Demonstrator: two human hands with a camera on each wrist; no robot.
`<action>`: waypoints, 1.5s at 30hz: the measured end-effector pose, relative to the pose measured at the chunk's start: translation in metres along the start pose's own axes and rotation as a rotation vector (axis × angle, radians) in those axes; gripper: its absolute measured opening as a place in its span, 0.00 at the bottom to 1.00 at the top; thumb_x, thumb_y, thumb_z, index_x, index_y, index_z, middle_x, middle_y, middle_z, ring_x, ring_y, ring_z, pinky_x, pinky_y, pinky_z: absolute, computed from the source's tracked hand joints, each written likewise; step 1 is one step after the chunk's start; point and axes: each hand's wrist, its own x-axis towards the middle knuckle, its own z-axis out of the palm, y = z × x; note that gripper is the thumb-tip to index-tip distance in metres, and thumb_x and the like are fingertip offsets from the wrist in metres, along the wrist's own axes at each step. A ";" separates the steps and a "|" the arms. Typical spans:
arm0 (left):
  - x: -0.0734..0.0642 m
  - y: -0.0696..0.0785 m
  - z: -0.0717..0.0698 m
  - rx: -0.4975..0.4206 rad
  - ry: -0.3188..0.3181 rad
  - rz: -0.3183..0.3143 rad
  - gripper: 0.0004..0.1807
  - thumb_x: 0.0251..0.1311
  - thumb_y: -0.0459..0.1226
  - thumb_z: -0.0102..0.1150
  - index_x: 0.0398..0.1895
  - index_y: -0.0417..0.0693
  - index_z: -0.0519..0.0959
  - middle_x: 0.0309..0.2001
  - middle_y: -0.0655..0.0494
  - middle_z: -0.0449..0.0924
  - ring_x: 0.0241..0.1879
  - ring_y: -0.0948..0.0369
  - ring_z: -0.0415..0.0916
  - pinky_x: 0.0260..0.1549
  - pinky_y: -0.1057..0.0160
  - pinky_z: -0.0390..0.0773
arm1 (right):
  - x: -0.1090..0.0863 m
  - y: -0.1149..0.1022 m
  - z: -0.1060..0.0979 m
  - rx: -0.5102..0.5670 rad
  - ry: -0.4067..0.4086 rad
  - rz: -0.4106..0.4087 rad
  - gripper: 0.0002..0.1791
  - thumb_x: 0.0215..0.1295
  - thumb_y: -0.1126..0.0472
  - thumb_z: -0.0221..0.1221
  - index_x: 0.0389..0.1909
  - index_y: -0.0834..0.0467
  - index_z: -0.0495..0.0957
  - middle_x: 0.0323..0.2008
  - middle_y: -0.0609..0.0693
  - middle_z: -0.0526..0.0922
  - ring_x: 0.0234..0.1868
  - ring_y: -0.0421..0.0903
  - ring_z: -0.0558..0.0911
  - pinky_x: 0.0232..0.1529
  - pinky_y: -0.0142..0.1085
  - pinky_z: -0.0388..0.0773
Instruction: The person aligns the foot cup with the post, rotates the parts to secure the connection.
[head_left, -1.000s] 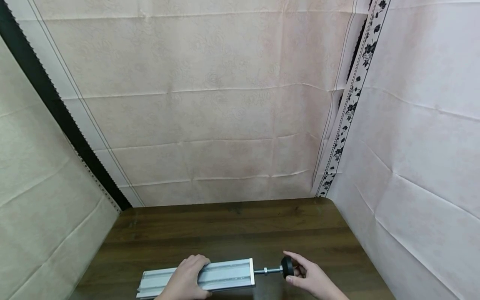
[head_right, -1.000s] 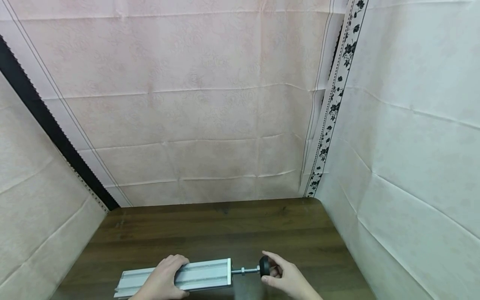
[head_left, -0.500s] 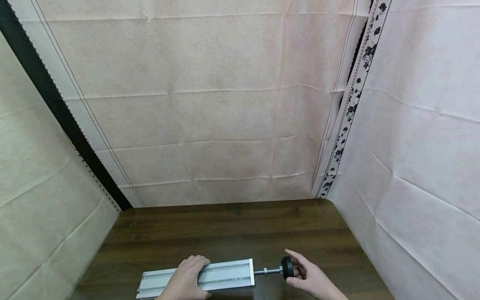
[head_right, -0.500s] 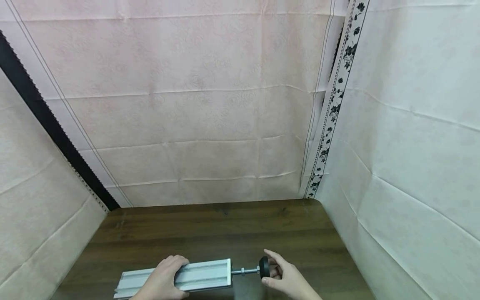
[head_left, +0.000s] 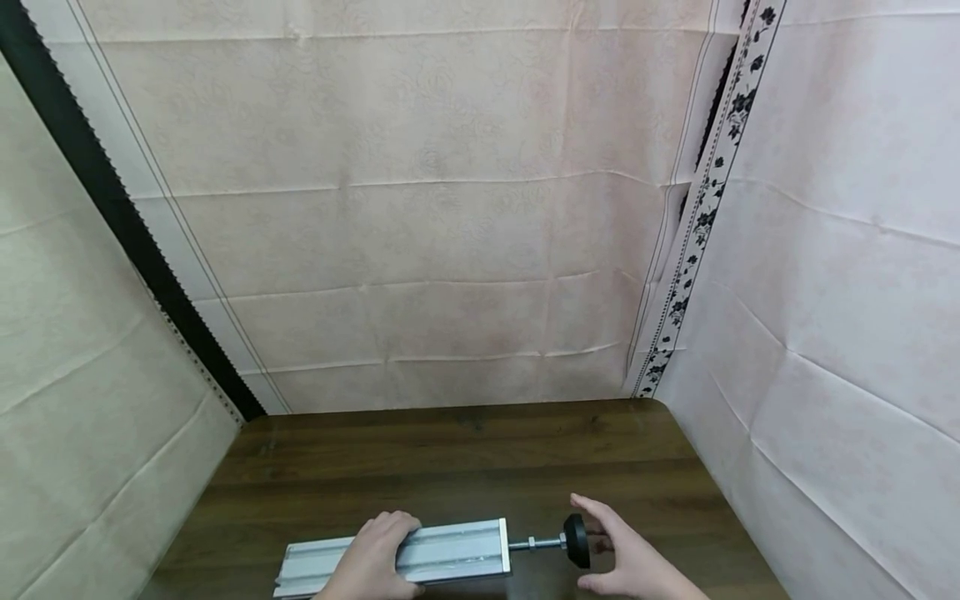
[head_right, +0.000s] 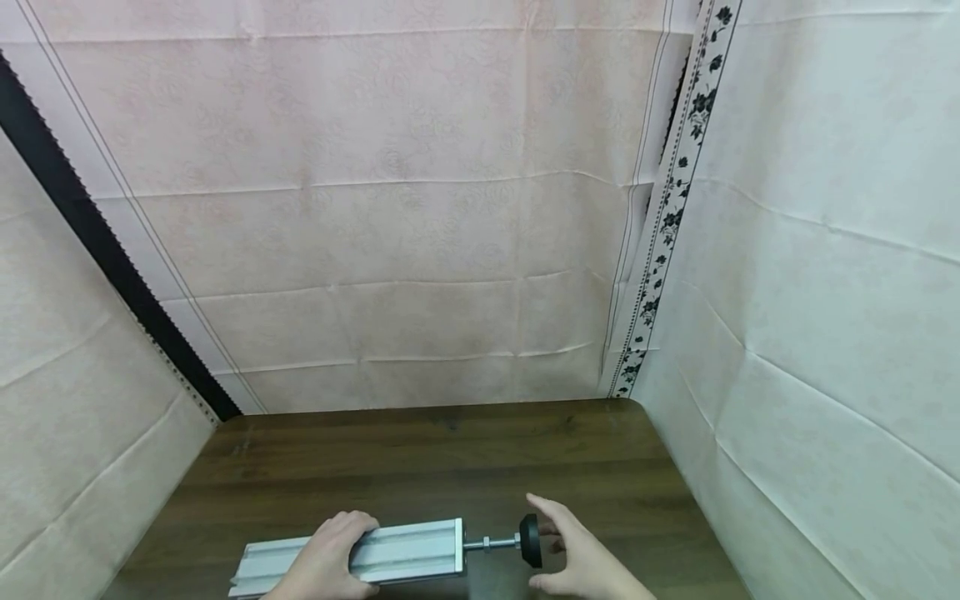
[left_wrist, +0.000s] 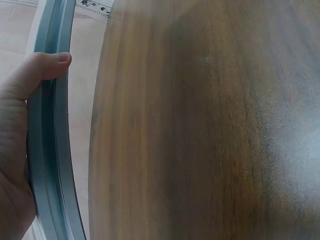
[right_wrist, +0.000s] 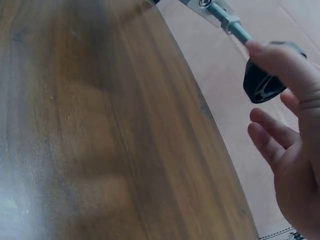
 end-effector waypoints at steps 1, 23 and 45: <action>0.000 0.000 0.000 0.002 0.000 -0.001 0.35 0.31 0.54 0.74 0.46 0.48 0.76 0.43 0.62 0.74 0.41 0.61 0.70 0.39 0.54 0.70 | 0.001 0.000 0.000 -0.009 -0.023 0.000 0.48 0.53 0.61 0.68 0.70 0.55 0.51 0.58 0.56 0.65 0.50 0.40 0.75 0.44 0.37 0.76; -0.006 -0.006 -0.010 -0.034 -0.052 -0.059 0.33 0.34 0.52 0.74 0.47 0.51 0.75 0.44 0.63 0.73 0.42 0.62 0.69 0.40 0.53 0.70 | 0.018 -0.006 0.004 0.004 -0.036 0.076 0.35 0.56 0.54 0.66 0.63 0.49 0.62 0.44 0.48 0.76 0.42 0.39 0.76 0.42 0.36 0.76; -0.001 -0.001 -0.003 -0.039 -0.070 -0.022 0.34 0.36 0.55 0.72 0.48 0.51 0.75 0.43 0.65 0.73 0.42 0.64 0.69 0.41 0.56 0.70 | 0.006 0.002 0.001 0.098 -0.052 0.117 0.30 0.59 0.61 0.63 0.62 0.51 0.63 0.42 0.58 0.73 0.36 0.37 0.77 0.32 0.32 0.75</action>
